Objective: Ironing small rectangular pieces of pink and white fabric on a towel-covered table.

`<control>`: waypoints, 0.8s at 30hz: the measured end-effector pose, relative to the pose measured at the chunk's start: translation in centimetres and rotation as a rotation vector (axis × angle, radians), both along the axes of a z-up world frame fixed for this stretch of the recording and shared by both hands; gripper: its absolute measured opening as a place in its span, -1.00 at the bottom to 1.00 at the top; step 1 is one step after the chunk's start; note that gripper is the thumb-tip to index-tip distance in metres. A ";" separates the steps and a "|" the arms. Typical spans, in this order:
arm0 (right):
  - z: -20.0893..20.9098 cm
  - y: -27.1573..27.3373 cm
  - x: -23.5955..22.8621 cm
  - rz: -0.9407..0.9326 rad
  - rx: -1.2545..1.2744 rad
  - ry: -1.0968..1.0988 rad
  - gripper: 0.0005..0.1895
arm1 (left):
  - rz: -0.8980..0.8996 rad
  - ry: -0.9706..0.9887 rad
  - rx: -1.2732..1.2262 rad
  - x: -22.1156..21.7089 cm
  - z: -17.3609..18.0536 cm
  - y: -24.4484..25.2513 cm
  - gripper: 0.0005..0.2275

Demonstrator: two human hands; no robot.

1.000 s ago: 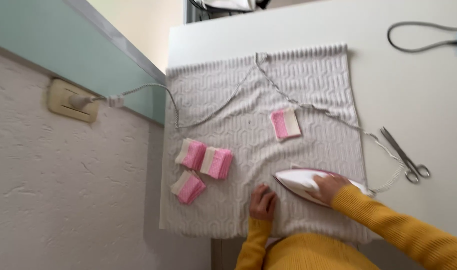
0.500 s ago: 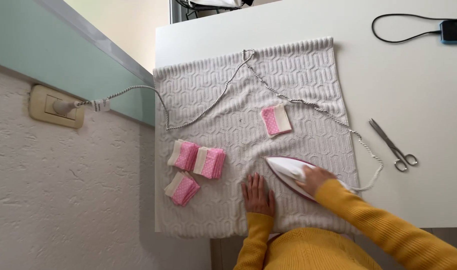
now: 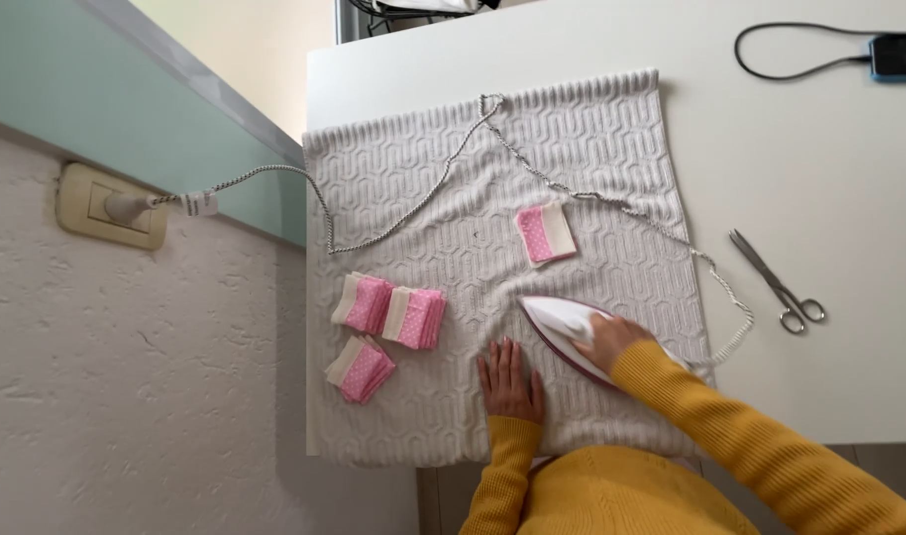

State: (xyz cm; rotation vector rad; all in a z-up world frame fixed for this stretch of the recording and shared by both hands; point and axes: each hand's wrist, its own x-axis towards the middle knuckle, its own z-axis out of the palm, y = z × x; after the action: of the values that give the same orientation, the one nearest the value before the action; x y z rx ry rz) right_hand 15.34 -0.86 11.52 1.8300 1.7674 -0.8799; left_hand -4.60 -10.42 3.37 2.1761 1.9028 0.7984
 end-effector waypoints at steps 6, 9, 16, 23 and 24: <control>-0.5 0.1 -0.6 -0.102 -0.018 0.118 -0.48 | -0.006 -0.017 0.005 -0.3 -0.2 0.6 -0.51; -0.9 -0.3 -0.3 0.008 0.013 0.041 -0.40 | -0.005 -0.006 -0.005 0.0 0.3 0.1 -0.51; 1.4 0.1 0.5 -0.118 0.051 0.034 -0.43 | 0.005 -0.012 0.004 0.0 0.5 0.4 -0.55; -1.2 -0.8 3.3 -0.205 0.144 0.043 -0.42 | -0.015 -0.170 -0.033 3.2 -2.7 4.8 -0.76; -1.2 -0.7 3.9 -0.217 0.150 0.045 -0.42 | -0.027 -0.168 -0.028 3.4 -2.7 5.4 -0.76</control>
State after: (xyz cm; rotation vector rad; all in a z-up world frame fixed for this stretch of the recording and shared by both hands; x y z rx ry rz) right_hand 19.26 -1.60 10.37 2.1460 1.7259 -0.8961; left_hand -1.23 -4.97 0.69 2.0439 1.7888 0.9117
